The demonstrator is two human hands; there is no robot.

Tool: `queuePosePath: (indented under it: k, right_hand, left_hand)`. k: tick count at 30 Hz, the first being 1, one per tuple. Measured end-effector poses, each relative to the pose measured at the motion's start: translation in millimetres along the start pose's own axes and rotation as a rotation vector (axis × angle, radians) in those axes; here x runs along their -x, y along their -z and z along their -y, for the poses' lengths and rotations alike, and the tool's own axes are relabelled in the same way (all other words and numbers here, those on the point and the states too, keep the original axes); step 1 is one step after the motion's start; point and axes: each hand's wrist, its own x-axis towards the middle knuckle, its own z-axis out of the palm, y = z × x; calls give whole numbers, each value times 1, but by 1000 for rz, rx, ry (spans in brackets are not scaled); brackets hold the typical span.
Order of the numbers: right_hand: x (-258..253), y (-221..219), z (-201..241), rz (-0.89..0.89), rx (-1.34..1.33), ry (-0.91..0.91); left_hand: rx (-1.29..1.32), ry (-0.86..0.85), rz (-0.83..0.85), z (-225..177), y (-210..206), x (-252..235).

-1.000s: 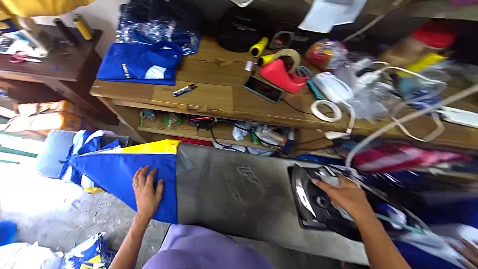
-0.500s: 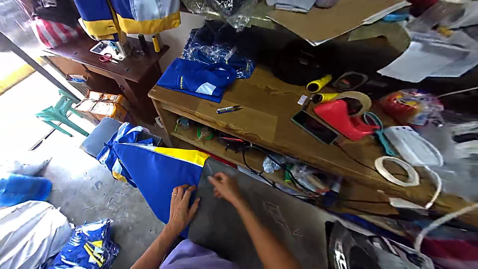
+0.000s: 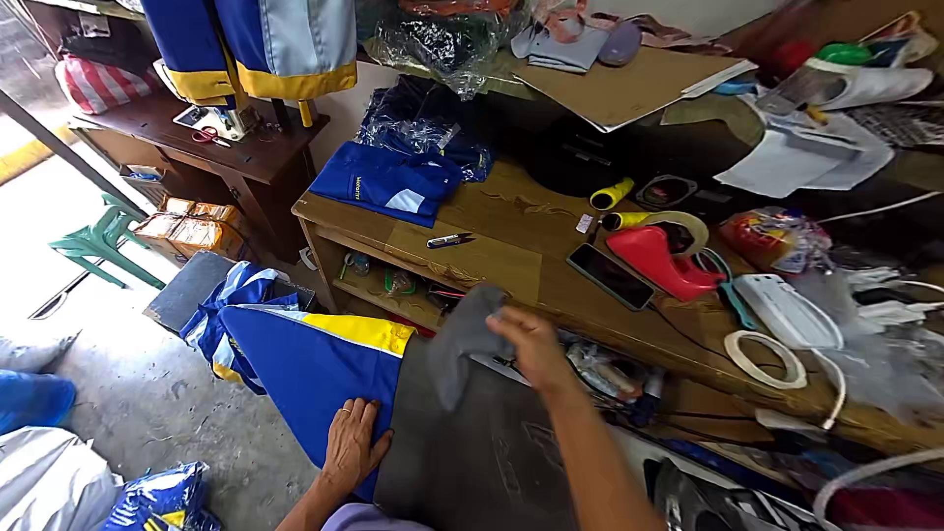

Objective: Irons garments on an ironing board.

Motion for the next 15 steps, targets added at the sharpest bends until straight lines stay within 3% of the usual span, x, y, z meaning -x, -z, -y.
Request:
queuePosePath:
  k: [4,8,10,12,15]
  right_hand:
    - [-49,54,56,-214,-64,152]
    - [-94,87,44,-356,-196,295]
    - [-101,83,18,-411,-256,155]
    - [-86,60,-13,-392,-243,-104]
    - [-29,2,-60,-119,-220,-486]
  left_hand:
    - [-26,10,54,-1,4,-3]
    - [30,25,147,1,10,-4]
    - [163,53,220,5,19,-7]
    - [431,120,211,18,36,-17]
    - [612,308,-19,63,81,-46]
